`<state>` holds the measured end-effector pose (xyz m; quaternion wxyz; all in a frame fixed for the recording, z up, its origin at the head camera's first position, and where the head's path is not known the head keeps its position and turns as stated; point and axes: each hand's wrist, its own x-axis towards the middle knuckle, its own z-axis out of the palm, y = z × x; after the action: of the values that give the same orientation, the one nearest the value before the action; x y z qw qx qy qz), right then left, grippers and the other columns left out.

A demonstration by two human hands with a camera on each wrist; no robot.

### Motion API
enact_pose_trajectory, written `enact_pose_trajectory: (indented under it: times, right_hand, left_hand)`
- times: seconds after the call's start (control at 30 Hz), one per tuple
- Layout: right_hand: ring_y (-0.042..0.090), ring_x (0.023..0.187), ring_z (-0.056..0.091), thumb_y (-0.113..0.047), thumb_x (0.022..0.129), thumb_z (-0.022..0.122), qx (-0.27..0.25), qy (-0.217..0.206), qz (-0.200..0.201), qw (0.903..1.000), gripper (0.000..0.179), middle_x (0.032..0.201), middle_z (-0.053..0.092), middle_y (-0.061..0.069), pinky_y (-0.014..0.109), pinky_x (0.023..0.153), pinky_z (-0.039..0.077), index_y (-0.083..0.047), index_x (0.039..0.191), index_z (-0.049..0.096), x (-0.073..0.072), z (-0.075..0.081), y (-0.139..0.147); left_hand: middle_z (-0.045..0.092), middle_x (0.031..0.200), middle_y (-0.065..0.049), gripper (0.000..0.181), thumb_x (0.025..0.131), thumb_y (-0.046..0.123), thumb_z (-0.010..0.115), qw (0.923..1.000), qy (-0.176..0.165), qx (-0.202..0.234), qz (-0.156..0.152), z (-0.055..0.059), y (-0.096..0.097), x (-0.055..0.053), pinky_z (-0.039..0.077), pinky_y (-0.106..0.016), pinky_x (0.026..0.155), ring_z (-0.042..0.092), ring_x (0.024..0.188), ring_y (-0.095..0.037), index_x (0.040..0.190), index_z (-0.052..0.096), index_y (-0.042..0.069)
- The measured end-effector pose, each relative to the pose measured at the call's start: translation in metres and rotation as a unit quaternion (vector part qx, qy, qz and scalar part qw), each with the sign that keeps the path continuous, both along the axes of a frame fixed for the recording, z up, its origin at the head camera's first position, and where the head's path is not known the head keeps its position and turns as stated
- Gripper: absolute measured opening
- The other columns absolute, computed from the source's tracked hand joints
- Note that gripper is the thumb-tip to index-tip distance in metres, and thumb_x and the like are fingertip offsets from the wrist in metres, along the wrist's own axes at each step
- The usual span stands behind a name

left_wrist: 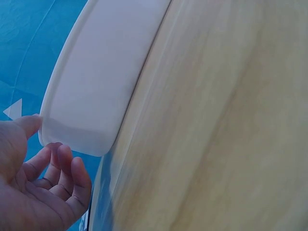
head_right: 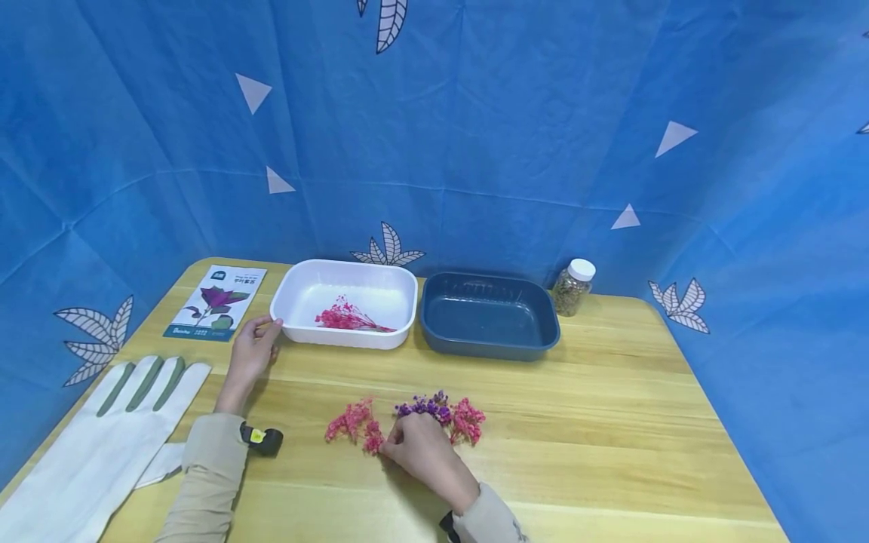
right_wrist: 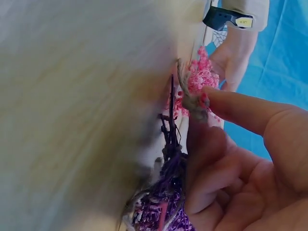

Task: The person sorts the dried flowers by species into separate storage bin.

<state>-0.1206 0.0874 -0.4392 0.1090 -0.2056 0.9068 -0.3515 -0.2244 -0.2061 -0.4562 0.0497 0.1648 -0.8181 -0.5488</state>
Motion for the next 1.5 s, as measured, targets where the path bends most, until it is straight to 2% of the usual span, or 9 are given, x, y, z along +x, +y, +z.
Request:
enact_pose_trajectory:
  times: [0.23,0.33,0.37,0.53,0.6,0.7,1.0,1.23,1.5]
  right_hand:
    - [0.001,0.046,0.048,-0.013,0.082,0.072,-0.036,-0.012,-0.009,0.9992,0.011,0.062,0.063,-0.007,0.019,0.050,0.045,-0.010,0.072,0.070,-0.002,0.003,0.000]
    - [0.007,0.041,0.052,-0.013,0.084,0.071,-0.058,-0.031,-0.015,0.9977,0.009,0.060,0.064,-0.005,0.026,0.048,0.050,-0.009,0.076,0.071,-0.005,0.009,0.000]
    - [0.010,0.040,0.053,-0.014,0.085,0.070,-0.063,-0.036,-0.020,0.9972,0.009,0.059,0.064,-0.005,0.031,0.057,0.054,-0.009,0.077,0.072,-0.006,0.012,0.000]
    - [0.016,0.037,0.054,-0.015,0.087,0.069,-0.088,-0.059,-0.051,0.9931,0.008,0.059,0.065,-0.003,0.032,0.046,0.050,-0.008,0.084,0.072,-0.016,0.029,-0.002]
    - [0.014,0.037,0.053,-0.014,0.086,0.069,-0.100,-0.052,-0.063,0.9917,0.008,0.062,0.067,0.000,0.025,0.037,0.041,-0.006,0.087,0.071,-0.023,0.034,-0.003]
    - [0.011,0.039,0.054,-0.012,0.086,0.069,-0.118,-0.039,-0.082,0.9889,0.009,0.069,0.070,0.005,0.022,0.037,0.042,-0.004,0.091,0.070,-0.035,0.042,-0.005]
    - [0.034,0.061,0.066,-0.008,0.088,0.066,-0.149,-0.020,-0.132,0.9798,0.007,0.080,0.071,0.014,0.042,0.050,0.054,-0.003,0.091,0.070,-0.081,0.056,-0.015]
    - [0.022,0.066,0.069,-0.011,0.088,0.067,-0.169,-0.003,-0.158,0.9729,0.010,0.081,0.072,0.010,0.032,0.054,0.056,-0.002,0.092,0.070,-0.113,0.054,-0.021]
    - [0.022,0.070,0.069,-0.008,0.089,0.065,-0.168,0.027,-0.179,0.9692,0.011,0.082,0.071,0.014,0.030,0.062,0.057,0.001,0.093,0.069,-0.139,0.047,-0.028]
  left_hand:
    - [0.050,0.115,-0.017,0.060,0.100,0.044,0.041,1.0000,-0.009,0.000,-0.004,0.001,0.002,0.001,0.045,-0.023,0.067,0.052,0.083,-0.019,0.141,0.036,0.001]
    - [0.050,0.115,-0.017,0.060,0.099,0.044,0.041,0.9999,-0.010,-0.001,-0.005,0.001,0.001,0.001,0.045,-0.023,0.067,0.052,0.084,-0.020,0.141,0.036,0.001]
    - [0.050,0.115,-0.017,0.060,0.099,0.044,0.041,0.9999,-0.010,-0.001,-0.005,0.001,0.001,0.001,0.045,-0.023,0.067,0.052,0.084,-0.021,0.141,0.036,0.001]
    - [0.050,0.115,-0.017,0.060,0.099,0.045,0.041,1.0000,-0.008,0.001,-0.003,0.002,0.000,0.000,0.045,-0.023,0.068,0.052,0.085,-0.022,0.141,0.036,0.002]
    - [0.050,0.115,-0.017,0.060,0.099,0.045,0.041,1.0000,-0.007,0.000,-0.004,0.003,0.000,0.000,0.045,-0.023,0.068,0.052,0.084,-0.021,0.141,0.036,0.002]
    - [0.050,0.114,-0.016,0.060,0.099,0.045,0.041,0.9999,-0.010,0.000,-0.002,0.002,0.000,0.000,0.045,-0.022,0.066,0.052,0.082,-0.019,0.141,0.036,0.003]
    - [0.050,0.113,-0.016,0.057,0.099,0.042,0.043,0.9999,-0.003,0.010,0.000,-0.001,0.000,0.000,0.045,-0.024,0.069,0.052,0.083,-0.019,0.140,0.038,0.002]
    - [0.049,0.113,-0.015,0.058,0.099,0.043,0.043,0.9999,0.000,0.015,-0.001,-0.002,0.000,0.000,0.046,-0.024,0.069,0.052,0.084,-0.020,0.140,0.038,0.002]
    - [0.049,0.109,-0.014,0.059,0.099,0.044,0.042,0.9999,0.000,0.009,-0.006,0.000,0.000,0.001,0.045,-0.022,0.065,0.051,0.079,-0.017,0.140,0.037,0.002]
